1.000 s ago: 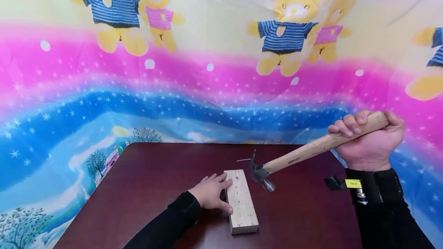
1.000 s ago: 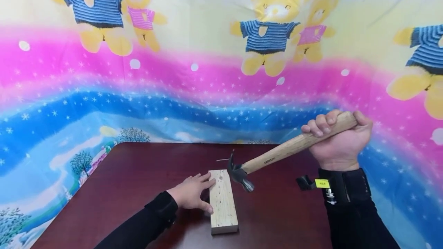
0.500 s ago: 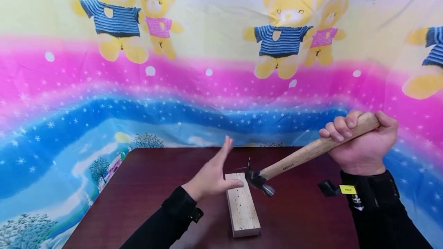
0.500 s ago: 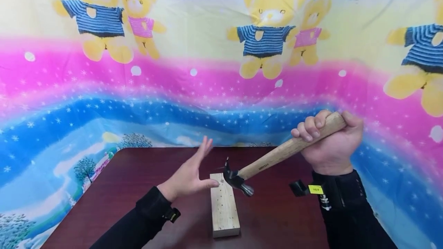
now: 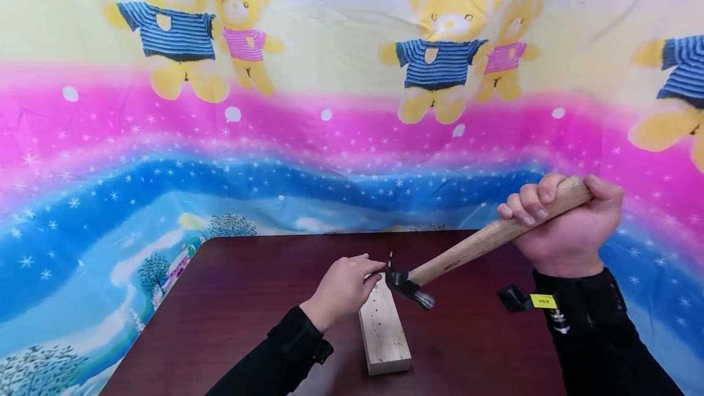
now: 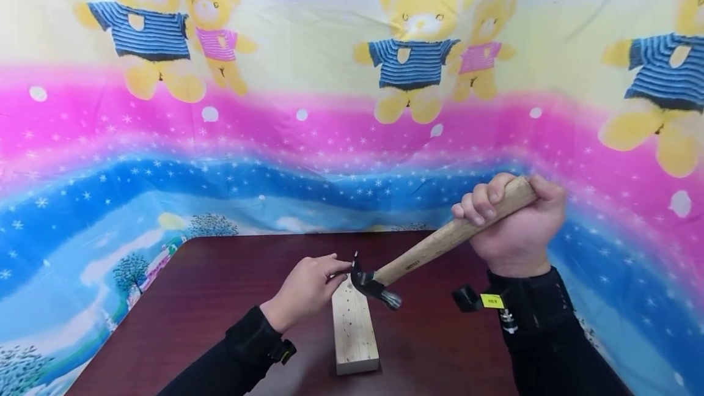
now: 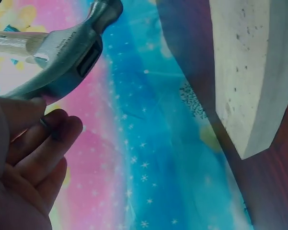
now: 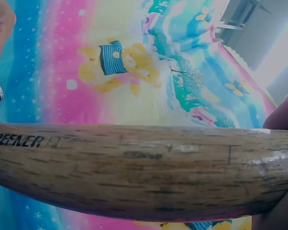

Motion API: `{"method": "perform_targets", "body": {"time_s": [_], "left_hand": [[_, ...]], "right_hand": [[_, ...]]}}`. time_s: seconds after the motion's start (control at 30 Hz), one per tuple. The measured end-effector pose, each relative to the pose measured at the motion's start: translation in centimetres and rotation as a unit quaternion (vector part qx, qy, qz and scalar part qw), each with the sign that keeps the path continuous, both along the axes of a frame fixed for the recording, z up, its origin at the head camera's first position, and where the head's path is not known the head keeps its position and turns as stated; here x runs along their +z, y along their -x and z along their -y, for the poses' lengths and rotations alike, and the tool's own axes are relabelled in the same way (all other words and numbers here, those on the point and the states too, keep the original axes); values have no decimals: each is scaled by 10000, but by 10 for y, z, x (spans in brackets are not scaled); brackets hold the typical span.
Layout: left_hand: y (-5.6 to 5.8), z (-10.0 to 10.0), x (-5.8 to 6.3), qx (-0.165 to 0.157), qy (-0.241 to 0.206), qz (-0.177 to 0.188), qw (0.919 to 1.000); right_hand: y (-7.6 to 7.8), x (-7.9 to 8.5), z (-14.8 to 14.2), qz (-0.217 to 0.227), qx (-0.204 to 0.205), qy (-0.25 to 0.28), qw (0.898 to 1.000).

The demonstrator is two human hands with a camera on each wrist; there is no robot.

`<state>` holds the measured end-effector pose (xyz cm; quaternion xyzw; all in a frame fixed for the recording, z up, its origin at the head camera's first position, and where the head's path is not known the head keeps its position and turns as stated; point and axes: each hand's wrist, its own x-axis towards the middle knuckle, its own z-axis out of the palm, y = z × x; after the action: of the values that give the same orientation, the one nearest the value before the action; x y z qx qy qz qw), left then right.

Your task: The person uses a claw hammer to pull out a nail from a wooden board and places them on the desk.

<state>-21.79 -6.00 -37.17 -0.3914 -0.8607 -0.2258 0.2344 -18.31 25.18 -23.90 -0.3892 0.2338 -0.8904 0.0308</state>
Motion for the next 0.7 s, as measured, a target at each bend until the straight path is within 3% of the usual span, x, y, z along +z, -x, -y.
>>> {"method": "perform_targets", "body": {"time_s": [0.17, 0.33, 0.7], "left_hand": [[2, 1, -12, 11, -210, -231, 9995], [4, 6, -19, 26, -285, -778, 9966], [11, 11, -27, 153, -241, -1972, 9799]], "right_hand": [[0, -11, 3, 63, 106, 55, 9999], [1, -16, 9, -15, 245, 62, 9997], [0, 7, 37, -520, -101, -547, 9971]]}}
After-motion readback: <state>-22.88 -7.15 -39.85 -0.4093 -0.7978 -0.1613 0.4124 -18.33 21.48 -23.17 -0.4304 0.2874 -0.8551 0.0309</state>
